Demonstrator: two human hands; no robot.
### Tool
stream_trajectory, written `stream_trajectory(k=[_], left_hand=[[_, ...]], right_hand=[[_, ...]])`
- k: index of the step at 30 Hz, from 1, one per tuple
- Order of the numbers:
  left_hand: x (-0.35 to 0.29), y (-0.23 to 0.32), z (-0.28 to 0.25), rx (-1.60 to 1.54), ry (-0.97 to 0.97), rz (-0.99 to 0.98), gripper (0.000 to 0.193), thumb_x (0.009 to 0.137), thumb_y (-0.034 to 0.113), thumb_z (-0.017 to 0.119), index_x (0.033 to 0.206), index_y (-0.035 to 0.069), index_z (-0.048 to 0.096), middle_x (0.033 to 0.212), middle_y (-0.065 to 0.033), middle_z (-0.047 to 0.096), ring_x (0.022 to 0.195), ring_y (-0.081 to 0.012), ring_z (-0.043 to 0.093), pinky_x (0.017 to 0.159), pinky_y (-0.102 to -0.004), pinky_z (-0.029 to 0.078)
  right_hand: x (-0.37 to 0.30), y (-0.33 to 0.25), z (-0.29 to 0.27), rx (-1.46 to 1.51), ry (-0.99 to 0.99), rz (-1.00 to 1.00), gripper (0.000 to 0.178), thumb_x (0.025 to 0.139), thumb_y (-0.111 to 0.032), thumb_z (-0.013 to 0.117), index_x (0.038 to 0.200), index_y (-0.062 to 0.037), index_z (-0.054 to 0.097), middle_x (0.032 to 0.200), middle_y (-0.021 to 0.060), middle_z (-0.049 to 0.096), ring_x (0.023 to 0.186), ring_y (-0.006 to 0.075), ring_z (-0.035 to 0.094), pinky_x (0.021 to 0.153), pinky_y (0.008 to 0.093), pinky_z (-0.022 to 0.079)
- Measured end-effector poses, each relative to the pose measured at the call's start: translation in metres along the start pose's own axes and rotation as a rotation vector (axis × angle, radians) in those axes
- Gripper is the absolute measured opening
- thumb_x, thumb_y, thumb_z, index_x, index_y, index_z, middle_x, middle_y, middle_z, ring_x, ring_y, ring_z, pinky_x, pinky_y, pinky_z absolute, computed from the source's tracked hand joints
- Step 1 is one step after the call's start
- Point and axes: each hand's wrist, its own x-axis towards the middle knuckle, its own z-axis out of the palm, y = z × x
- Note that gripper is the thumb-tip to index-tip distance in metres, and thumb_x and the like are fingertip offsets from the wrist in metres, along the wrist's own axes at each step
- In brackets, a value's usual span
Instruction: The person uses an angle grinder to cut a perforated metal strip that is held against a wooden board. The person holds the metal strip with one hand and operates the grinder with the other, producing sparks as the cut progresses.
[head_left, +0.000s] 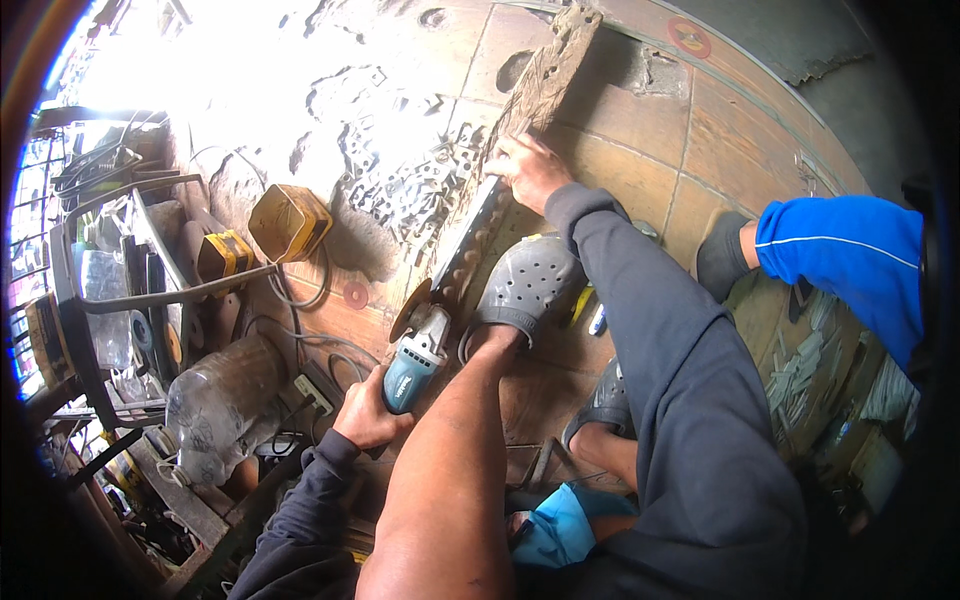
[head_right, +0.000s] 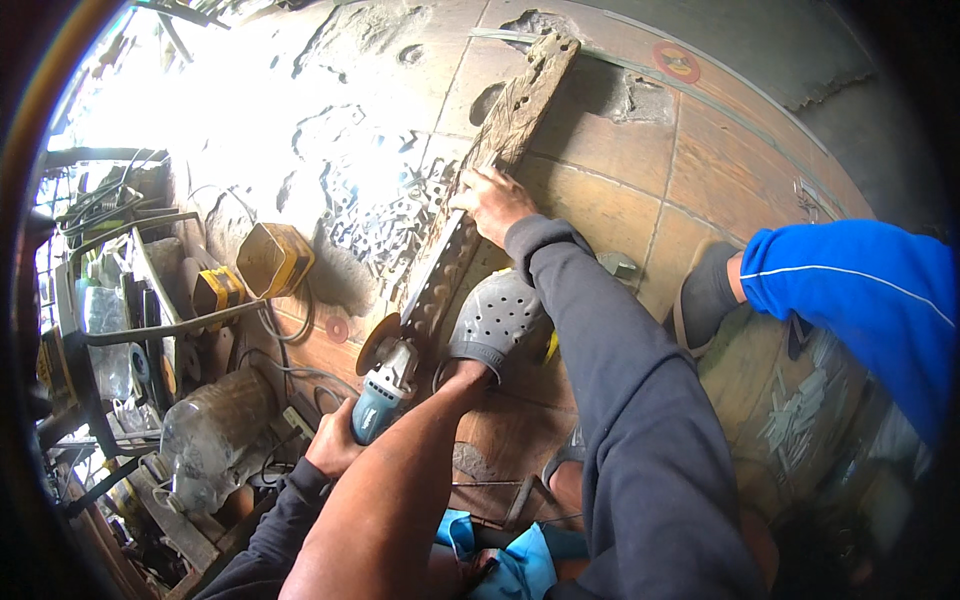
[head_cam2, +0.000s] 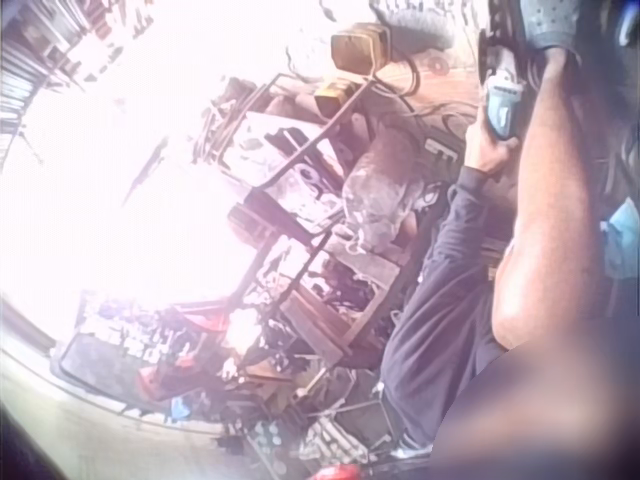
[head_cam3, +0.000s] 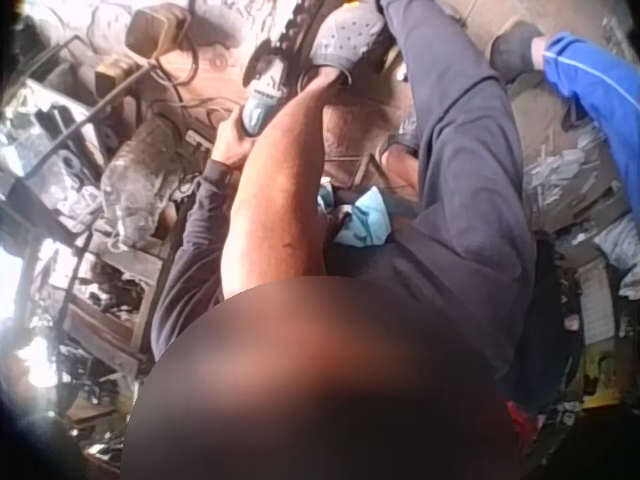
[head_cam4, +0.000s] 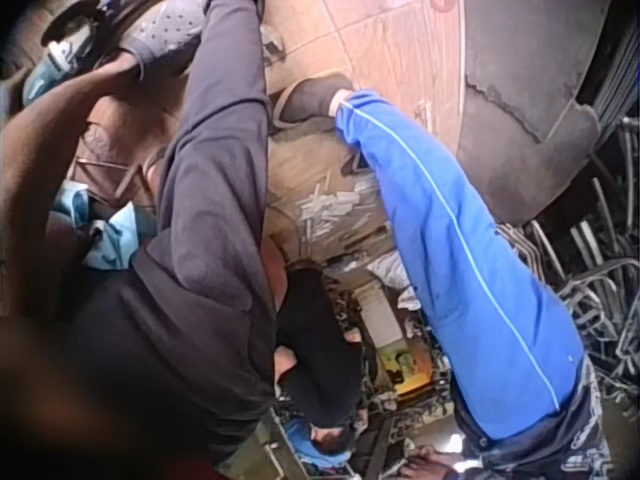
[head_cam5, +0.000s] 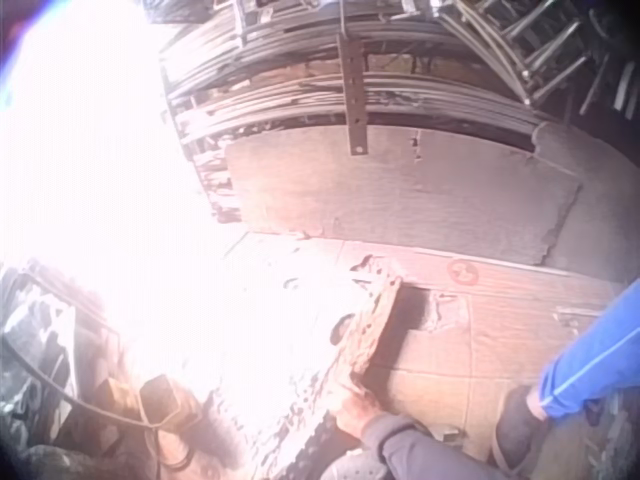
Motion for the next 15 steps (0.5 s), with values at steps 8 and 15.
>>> stream_trajectory(k=[8, 15], left_hand=[[0.0060, -0.0030, 0.0011, -0.042, 0.012, 0.020, 0.073, 0.067, 0.026, 0.084, 0.126, -0.011, 0.060, 0.096, -0.0342, 0.073, 0.098, -0.0477, 0.075, 0.090, -0.0486, 0.058], [0.0074, -0.0069, 0.0015, -0.046, 0.001, 0.003, 0.074, 0.066, 0.026, 0.085, 0.125, -0.012, 0.060, 0.097, -0.0347, 0.073, 0.100, -0.0469, 0.075, 0.090, -0.0477, 0.058]], right_hand=[[0.0005, -0.0017, 0.0004, -0.009, 0.015, -0.005, 0.028, 0.093, -0.008, 0.067, 0.112, -0.0221, 0.081, 0.124, 0.0072, 0.066, 0.123, 0.0304, 0.062, 0.107, 0.0435, 0.054], [-0.0004, -0.0010, 0.0041, -0.016, 0.079, -0.032, 0.029, 0.090, -0.003, 0.069, 0.111, -0.0194, 0.081, 0.118, 0.0069, 0.067, 0.116, 0.0303, 0.063, 0.102, 0.0423, 0.056]])
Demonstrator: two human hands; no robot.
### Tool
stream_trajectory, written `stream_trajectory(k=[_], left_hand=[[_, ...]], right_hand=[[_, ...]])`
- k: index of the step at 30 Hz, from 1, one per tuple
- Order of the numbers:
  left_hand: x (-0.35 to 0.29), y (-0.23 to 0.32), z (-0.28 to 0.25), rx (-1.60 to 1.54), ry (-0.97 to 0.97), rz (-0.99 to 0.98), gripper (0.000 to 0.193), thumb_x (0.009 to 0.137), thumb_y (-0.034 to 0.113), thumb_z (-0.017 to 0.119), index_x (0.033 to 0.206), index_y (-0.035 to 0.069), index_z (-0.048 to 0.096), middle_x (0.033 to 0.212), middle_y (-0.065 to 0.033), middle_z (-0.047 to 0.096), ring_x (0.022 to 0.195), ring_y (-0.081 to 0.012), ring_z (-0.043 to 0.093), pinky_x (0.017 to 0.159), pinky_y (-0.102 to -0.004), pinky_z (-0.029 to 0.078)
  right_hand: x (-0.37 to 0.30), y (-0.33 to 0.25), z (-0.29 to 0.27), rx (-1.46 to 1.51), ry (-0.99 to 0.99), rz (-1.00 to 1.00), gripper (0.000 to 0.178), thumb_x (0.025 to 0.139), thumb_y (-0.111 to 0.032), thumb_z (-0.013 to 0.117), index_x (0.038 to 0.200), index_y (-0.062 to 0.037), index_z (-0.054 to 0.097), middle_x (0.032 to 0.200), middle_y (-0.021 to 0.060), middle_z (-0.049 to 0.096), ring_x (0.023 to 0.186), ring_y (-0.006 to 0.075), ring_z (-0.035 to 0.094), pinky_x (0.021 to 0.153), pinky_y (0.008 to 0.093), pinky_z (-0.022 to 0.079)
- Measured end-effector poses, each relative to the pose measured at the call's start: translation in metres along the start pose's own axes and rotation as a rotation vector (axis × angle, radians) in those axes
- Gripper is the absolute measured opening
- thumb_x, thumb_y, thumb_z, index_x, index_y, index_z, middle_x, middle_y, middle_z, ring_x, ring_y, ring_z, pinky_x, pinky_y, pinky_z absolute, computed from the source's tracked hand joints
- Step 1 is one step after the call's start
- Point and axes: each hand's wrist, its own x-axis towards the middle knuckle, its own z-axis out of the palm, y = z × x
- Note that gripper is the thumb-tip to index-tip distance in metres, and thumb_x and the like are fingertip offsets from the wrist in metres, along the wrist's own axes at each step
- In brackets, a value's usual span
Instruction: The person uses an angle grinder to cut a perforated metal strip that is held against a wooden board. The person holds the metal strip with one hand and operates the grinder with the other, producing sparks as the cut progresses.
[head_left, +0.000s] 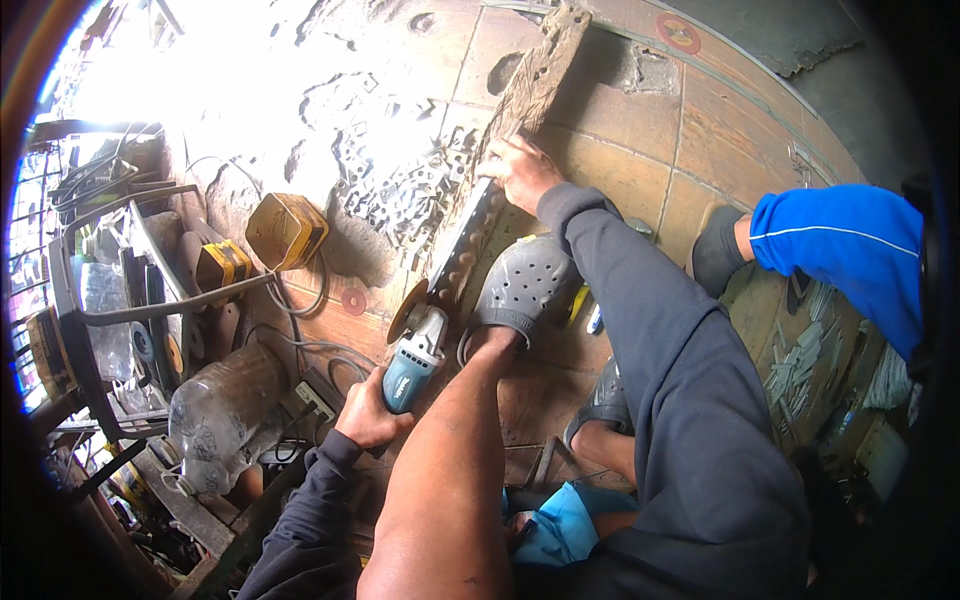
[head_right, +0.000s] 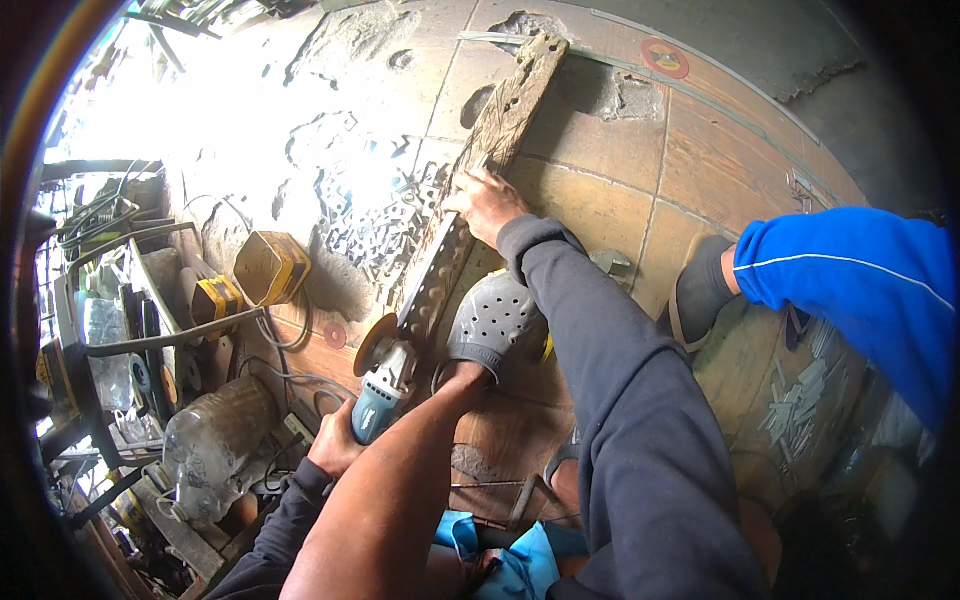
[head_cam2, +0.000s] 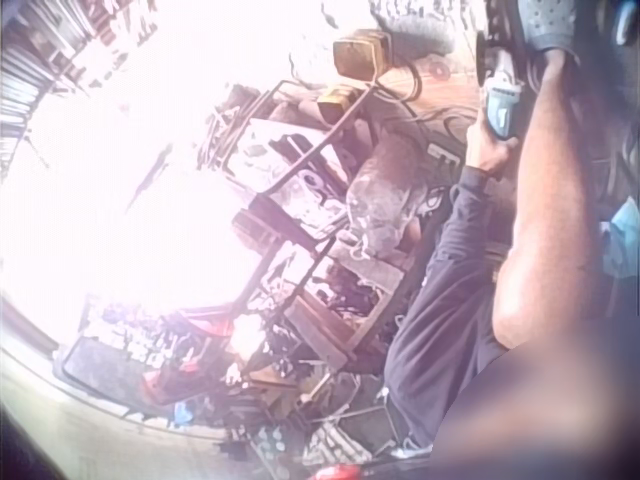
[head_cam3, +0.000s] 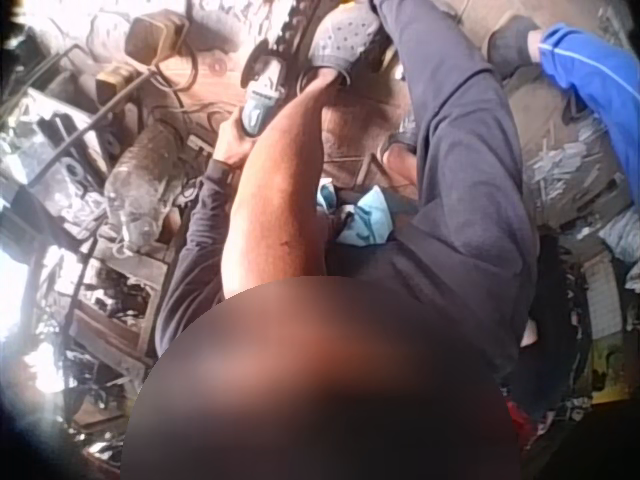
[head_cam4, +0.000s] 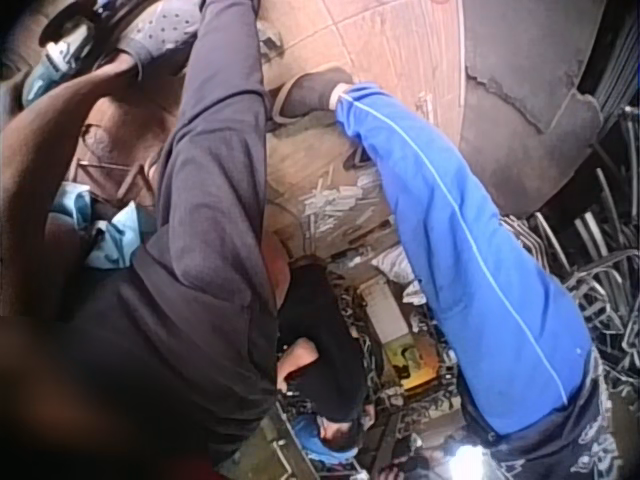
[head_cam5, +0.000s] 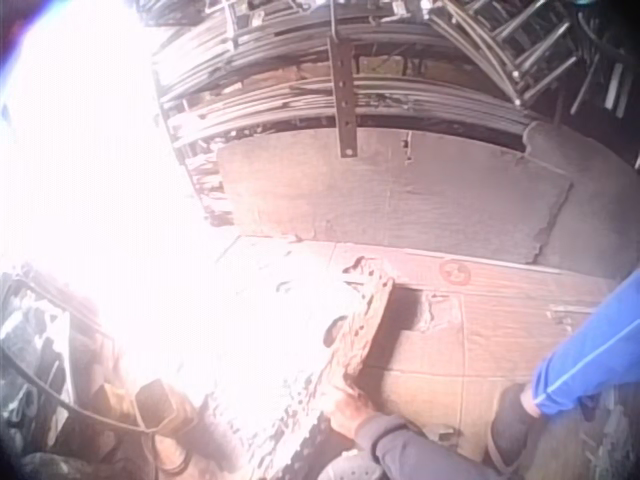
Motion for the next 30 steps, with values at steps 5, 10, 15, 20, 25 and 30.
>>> stream_trajectory(k=[5, 10, 15, 20, 25, 30], left_hand=[[0.000, -0.004, -0.001, 0.020, -0.014, -0.012, 0.075, 0.066, 0.026, 0.085, 0.126, -0.011, 0.060, 0.096, -0.0350, 0.072, 0.099, -0.0482, 0.075, 0.089, -0.0484, 0.058], [0.001, -0.006, -0.003, 0.021, -0.016, 0.007, 0.075, 0.066, 0.025, 0.085, 0.126, -0.011, 0.060, 0.095, -0.0344, 0.072, 0.097, -0.0488, 0.075, 0.089, -0.0483, 0.058], [0.006, 0.003, -0.005, 0.003, -0.013, 0.011, 0.075, 0.066, 0.025, 0.084, 0.128, -0.011, 0.060, 0.096, -0.0337, 0.073, 0.099, -0.0475, 0.075, 0.090, -0.0475, 0.058], [0.003, 0.002, -0.006, 0.033, -0.025, 0.005, 0.076, 0.066, 0.025, 0.084, 0.129, -0.011, 0.060, 0.098, -0.0335, 0.073, 0.099, -0.0457, 0.076, 0.091, -0.0465, 0.058], [0.001, -0.007, -0.003, 0.002, -0.019, -0.002, 0.076, 0.066, 0.025, 0.083, 0.128, -0.011, 0.060, 0.098, -0.0332, 0.073, 0.099, -0.0451, 0.076, 0.091, -0.0464, 0.058], [0.003, -0.007, -0.004, -0.008, -0.020, 0.004, 0.075, 0.066, 0.025, 0.083, 0.128, -0.011, 0.060, 0.098, -0.0332, 0.073, 0.099, -0.0448, 0.076, 0.091, -0.0464, 0.058]], right_hand=[[0.000, 0.001, 0.004, 0.001, 0.029, -0.007, 0.030, 0.088, -0.002, 0.071, 0.110, -0.0180, 0.081, 0.116, 0.0065, 0.067, 0.113, 0.0307, 0.063, 0.100, 0.0421, 0.057], [0.003, 0.001, 0.001, 0.017, -0.071, 0.038, 0.031, 0.097, -0.008, 0.063, 0.116, -0.0236, 0.081, 0.129, 0.0092, 0.066, 0.126, 0.0315, 0.061, 0.110, 0.0439, 0.053], [0.002, -0.002, 0.002, -0.014, -0.002, 0.009, 0.029, 0.092, -0.005, 0.066, 0.113, -0.0197, 0.081, 0.122, 0.0079, 0.067, 0.120, 0.0313, 0.062, 0.105, 0.0438, 0.054], [0.003, -0.002, 0.004, -0.013, 0.004, 0.006, 0.030, 0.092, -0.005, 0.067, 0.113, -0.0199, 0.082, 0.123, 0.0084, 0.067, 0.120, 0.0317, 0.061, 0.106, 0.0440, 0.054], [0.005, -0.002, 0.000, -0.024, -0.109, 0.051, 0.031, 0.095, -0.009, 0.064, 0.116, -0.0242, 0.081, 0.133, 0.0096, 0.066, 0.130, 0.0317, 0.059, 0.113, 0.0443, 0.050], [0.005, -0.002, 0.002, 0.010, -0.085, 0.057, 0.030, 0.095, -0.009, 0.065, 0.115, -0.0239, 0.081, 0.130, 0.0088, 0.067, 0.128, 0.0312, 0.060, 0.112, 0.0437, 0.051]])
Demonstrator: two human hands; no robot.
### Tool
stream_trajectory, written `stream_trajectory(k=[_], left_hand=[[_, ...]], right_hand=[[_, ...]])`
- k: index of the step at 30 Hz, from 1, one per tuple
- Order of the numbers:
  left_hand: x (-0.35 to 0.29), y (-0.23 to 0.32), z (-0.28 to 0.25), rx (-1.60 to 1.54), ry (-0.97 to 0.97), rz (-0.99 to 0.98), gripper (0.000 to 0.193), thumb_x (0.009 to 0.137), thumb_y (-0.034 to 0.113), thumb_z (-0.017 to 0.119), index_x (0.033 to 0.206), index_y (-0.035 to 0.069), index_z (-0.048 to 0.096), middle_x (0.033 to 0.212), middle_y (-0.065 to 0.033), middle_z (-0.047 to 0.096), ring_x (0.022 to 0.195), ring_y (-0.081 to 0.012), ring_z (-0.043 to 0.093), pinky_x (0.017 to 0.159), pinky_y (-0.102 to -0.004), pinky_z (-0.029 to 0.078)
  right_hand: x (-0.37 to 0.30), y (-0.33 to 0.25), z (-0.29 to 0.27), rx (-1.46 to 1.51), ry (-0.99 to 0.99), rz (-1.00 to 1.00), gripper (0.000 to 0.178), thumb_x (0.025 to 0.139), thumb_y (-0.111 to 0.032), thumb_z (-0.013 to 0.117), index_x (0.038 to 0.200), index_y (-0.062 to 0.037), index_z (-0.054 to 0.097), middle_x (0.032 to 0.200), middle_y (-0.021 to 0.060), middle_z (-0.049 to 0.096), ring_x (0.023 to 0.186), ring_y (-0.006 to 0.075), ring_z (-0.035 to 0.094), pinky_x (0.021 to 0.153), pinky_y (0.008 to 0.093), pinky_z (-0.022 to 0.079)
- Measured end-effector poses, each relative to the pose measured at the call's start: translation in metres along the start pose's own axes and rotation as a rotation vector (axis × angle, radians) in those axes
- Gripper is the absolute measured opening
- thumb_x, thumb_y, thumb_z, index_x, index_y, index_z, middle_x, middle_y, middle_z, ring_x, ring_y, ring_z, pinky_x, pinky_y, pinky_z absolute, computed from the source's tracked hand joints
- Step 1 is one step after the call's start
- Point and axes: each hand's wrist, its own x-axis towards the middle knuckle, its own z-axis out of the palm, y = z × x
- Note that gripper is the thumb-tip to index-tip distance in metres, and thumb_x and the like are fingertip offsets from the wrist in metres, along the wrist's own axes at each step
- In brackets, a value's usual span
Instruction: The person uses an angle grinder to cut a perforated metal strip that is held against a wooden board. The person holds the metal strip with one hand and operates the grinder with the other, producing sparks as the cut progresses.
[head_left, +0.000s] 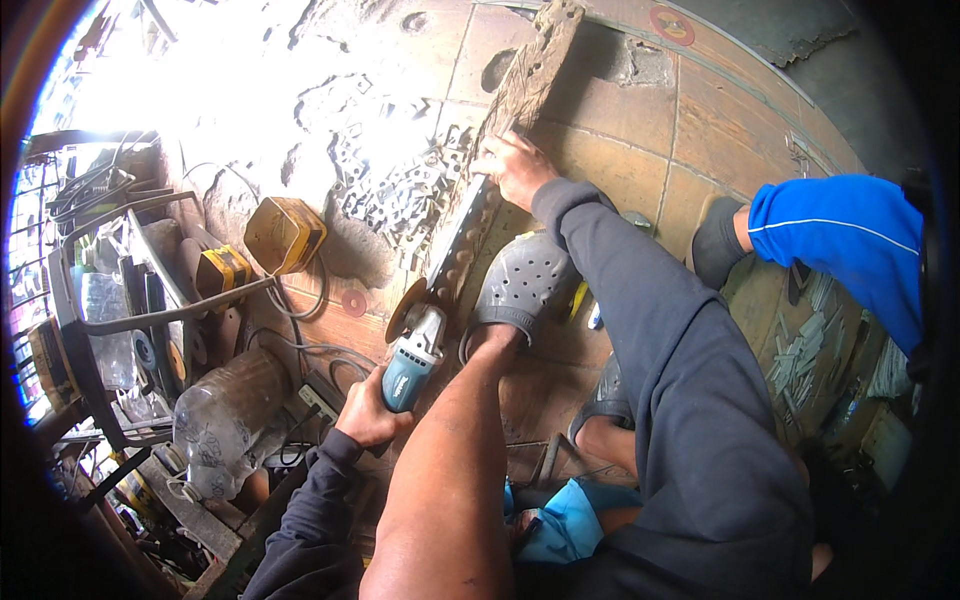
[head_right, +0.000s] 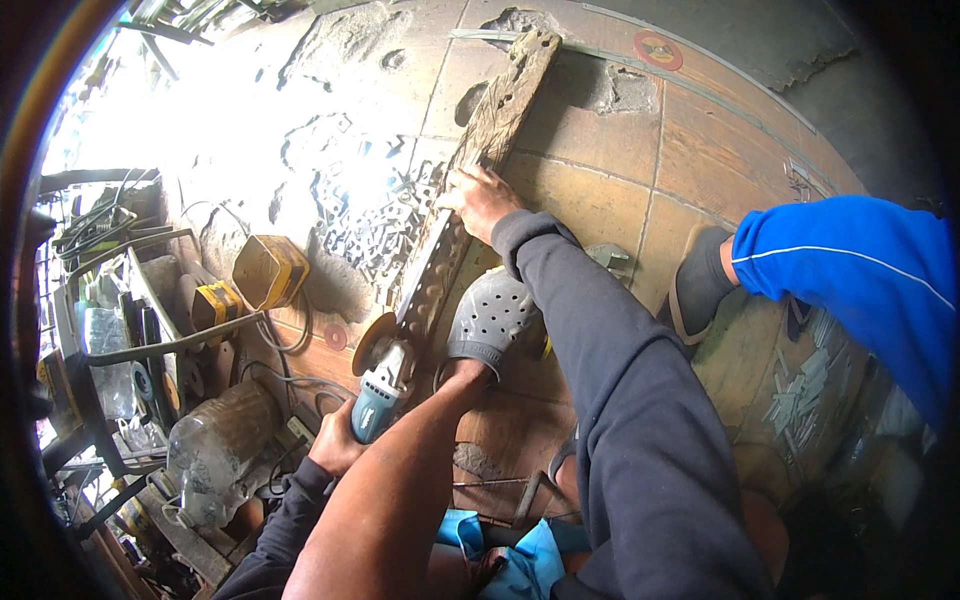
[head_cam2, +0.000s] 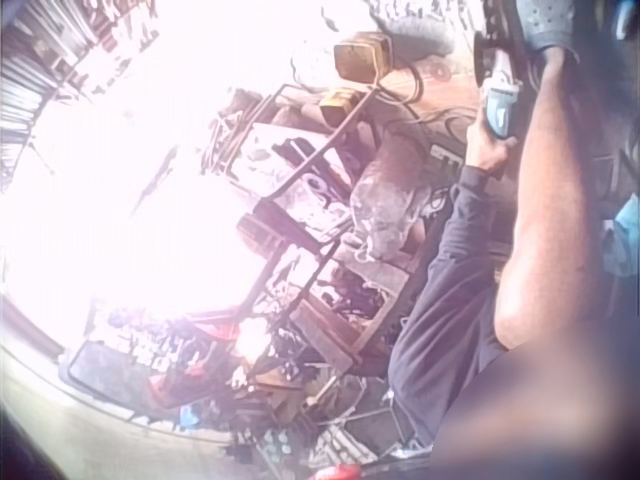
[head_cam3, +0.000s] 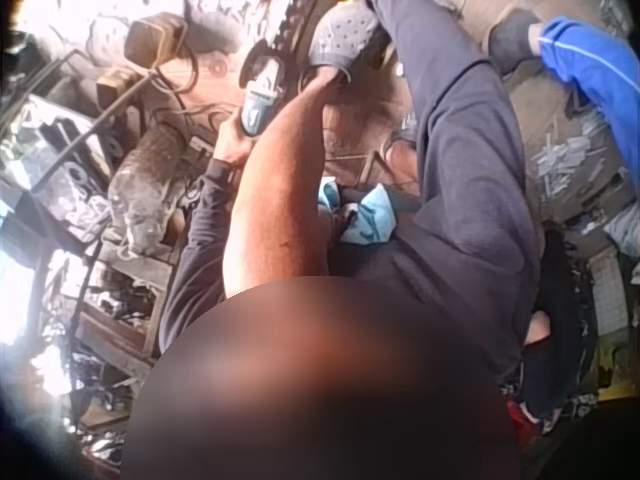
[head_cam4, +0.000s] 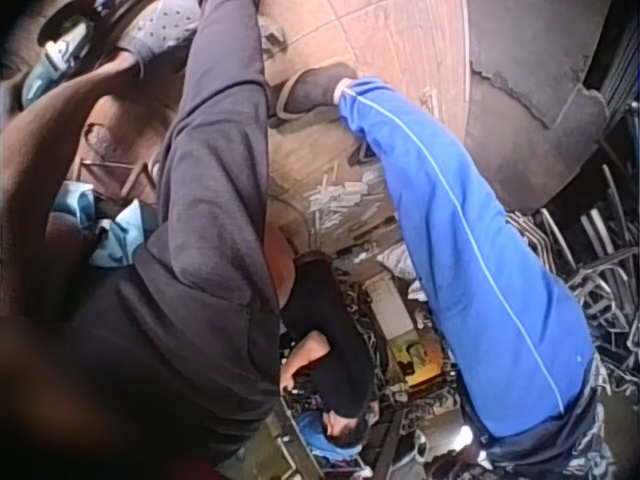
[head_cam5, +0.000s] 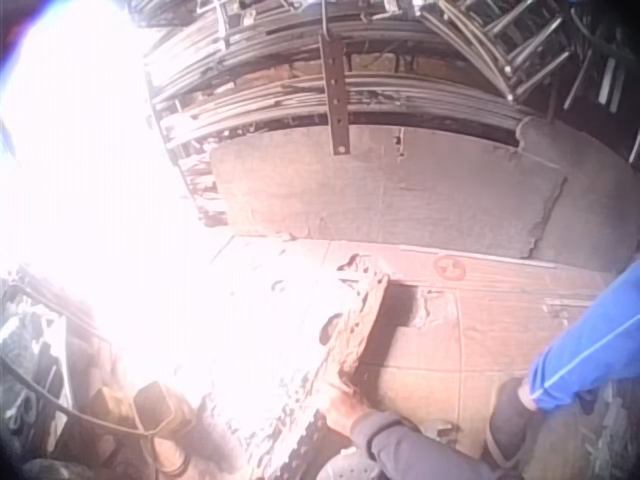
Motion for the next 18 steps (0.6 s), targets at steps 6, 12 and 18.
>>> stream_trajectory(k=[6, 12, 18], left_hand=[[0.0024, 0.0005, -0.0007, -0.004, 0.000, 0.008, 0.076, 0.067, 0.024, 0.082, 0.130, -0.011, 0.059, 0.098, -0.0329, 0.074, 0.100, -0.0449, 0.076, 0.092, -0.0465, 0.058], [0.0018, 0.0007, -0.0029, 0.016, -0.014, 0.006, 0.077, 0.067, 0.024, 0.083, 0.131, -0.011, 0.059, 0.097, -0.0329, 0.074, 0.100, -0.0455, 0.076, 0.092, -0.0468, 0.058], [0.0012, 0.0056, -0.0043, 0.028, -0.018, -0.010, 0.077, 0.067, 0.024, 0.082, 0.132, -0.010, 0.059, 0.097, -0.0329, 0.073, 0.099, -0.0456, 0.076, 0.091, -0.0466, 0.058]], right_hand=[[0.0000, 0.0006, 0.0021, -0.018, 0.010, -0.014, 0.030, 0.095, -0.008, 0.064, 0.115, -0.0236, 0.081, 0.130, 0.0086, 0.066, 0.127, 0.0312, 0.060, 0.111, 0.0435, 0.051], [-0.0014, 0.0012, 0.0048, -0.017, 0.144, -0.095, 0.028, 0.090, -0.002, 0.070, 0.110, -0.0177, 0.081, 0.115, 0.0063, 0.067, 0.113, 0.0304, 0.062, 0.101, 0.0428, 0.055], [-0.0012, 0.0017, 0.0074, -0.028, 0.162, -0.098, 0.028, 0.090, -0.002, 0.069, 0.109, -0.0175, 0.081, 0.115, 0.0067, 0.067, 0.112, 0.0306, 0.063, 0.100, 0.0428, 0.055]])
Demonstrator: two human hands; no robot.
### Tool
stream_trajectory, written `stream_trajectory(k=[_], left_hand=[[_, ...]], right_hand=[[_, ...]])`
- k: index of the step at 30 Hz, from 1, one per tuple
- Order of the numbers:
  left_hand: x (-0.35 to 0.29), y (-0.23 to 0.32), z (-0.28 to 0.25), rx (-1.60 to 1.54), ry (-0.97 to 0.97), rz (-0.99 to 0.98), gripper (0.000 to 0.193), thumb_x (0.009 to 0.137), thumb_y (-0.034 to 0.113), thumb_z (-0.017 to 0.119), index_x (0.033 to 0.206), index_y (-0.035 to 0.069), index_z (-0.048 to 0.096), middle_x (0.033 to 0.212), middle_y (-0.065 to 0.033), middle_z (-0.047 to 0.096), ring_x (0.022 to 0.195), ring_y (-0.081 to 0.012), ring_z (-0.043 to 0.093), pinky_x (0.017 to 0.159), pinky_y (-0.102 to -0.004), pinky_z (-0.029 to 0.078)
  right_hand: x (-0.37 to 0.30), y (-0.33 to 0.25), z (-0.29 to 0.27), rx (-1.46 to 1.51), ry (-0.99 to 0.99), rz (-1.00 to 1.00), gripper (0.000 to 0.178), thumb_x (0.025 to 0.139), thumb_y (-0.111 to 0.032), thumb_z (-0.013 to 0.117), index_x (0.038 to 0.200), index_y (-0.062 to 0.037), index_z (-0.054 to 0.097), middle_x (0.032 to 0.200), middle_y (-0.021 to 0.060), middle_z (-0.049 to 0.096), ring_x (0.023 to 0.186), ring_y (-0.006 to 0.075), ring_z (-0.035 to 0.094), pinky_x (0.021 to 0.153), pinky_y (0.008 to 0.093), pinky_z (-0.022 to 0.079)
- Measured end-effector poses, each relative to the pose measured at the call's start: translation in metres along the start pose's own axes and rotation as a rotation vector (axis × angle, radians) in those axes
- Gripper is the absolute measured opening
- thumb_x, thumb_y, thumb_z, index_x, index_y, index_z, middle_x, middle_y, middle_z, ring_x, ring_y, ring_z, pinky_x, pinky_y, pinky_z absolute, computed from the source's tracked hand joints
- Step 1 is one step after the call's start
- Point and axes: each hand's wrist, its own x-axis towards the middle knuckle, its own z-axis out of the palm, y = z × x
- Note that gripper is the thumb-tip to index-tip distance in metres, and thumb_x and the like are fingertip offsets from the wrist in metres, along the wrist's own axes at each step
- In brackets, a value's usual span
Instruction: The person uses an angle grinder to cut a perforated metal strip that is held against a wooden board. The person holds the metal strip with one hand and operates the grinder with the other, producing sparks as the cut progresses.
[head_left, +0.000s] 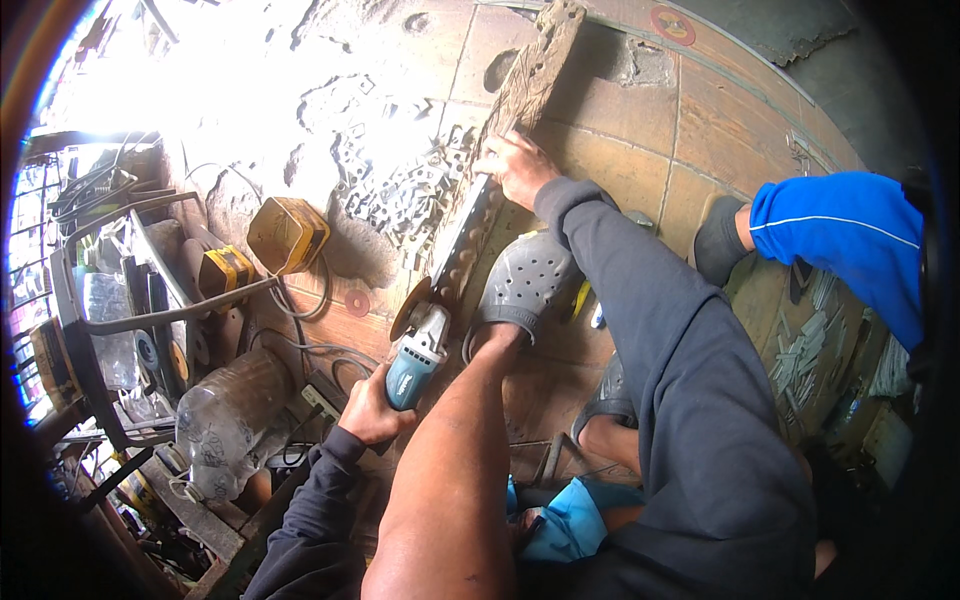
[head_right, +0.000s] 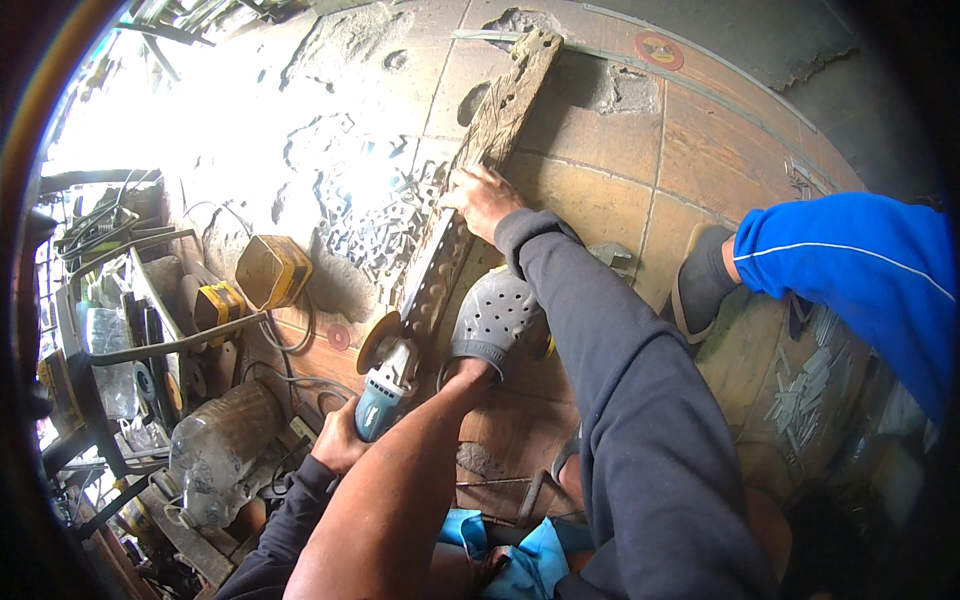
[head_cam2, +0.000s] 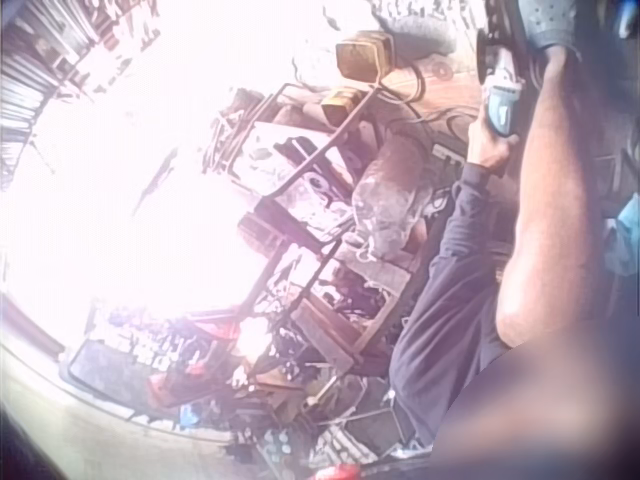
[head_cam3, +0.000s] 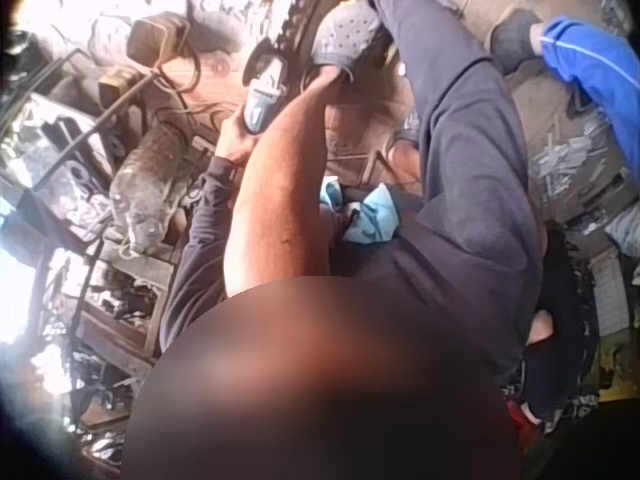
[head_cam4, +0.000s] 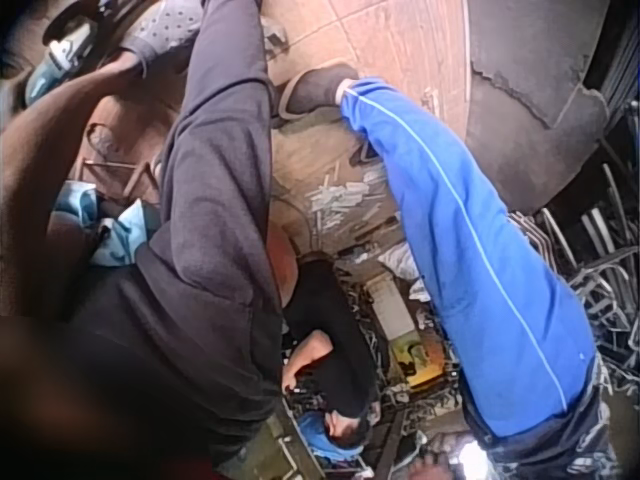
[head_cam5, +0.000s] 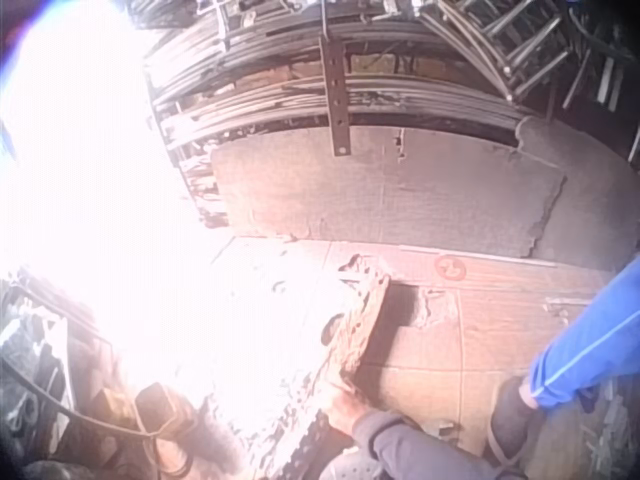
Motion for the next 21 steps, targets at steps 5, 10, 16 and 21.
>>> stream_trajectory(k=[5, 10, 16, 21], left_hand=[[0.002, 0.001, -0.002, -0.025, 0.002, 0.030, 0.077, 0.068, 0.024, 0.081, 0.134, -0.009, 0.059, 0.098, -0.0322, 0.074, 0.100, -0.0459, 0.076, 0.091, -0.0468, 0.058], [0.006, 0.001, -0.002, -0.016, 0.007, 0.057, 0.081, 0.068, 0.024, 0.081, 0.138, -0.009, 0.057, 0.100, -0.0321, 0.074, 0.101, -0.0455, 0.076, 0.092, -0.0470, 0.058], [0.006, -0.005, 0.001, -0.059, 0.012, 0.061, 0.084, 0.068, 0.024, 0.082, 0.141, -0.008, 0.057, 0.102, -0.0321, 0.074, 0.103, -0.0443, 0.076, 0.093, -0.0467, 0.058], [0.007, -0.014, 0.003, -0.084, 0.001, 0.057, 0.084, 0.068, 0.024, 0.083, 0.142, -0.007, 0.057, 0.103, -0.0315, 0.075, 0.104, -0.0435, 0.076, 0.094, -0.0462, 0.058]], right_hand=[[0.000, -0.001, -0.001, -0.004, 0.004, 0.000, 0.029, 0.088, -0.002, 0.069, 0.109, -0.0179, 0.082, 0.114, 0.0067, 0.068, 0.111, 0.0304, 0.063, 0.101, 0.0429, 0.055], [0.000, -0.001, -0.001, -0.005, 0.003, -0.005, 0.030, 0.088, -0.002, 0.069, 0.110, -0.0179, 0.082, 0.116, 0.0070, 0.068, 0.112, 0.0303, 0.063, 0.102, 0.0428, 0.055], [0.002, 0.000, -0.004, -0.002, -0.133, 0.072, 0.031, 0.096, -0.010, 0.063, 0.116, -0.0259, 0.081, 0.127, 0.0083, 0.066, 0.125, 0.0308, 0.060, 0.111, 0.0438, 0.051], [0.003, -0.002, -0.005, 0.011, -0.160, 0.092, 0.033, 0.096, -0.008, 0.064, 0.118, -0.0253, 0.081, 0.127, 0.0080, 0.066, 0.125, 0.0309, 0.060, 0.111, 0.0442, 0.051]])
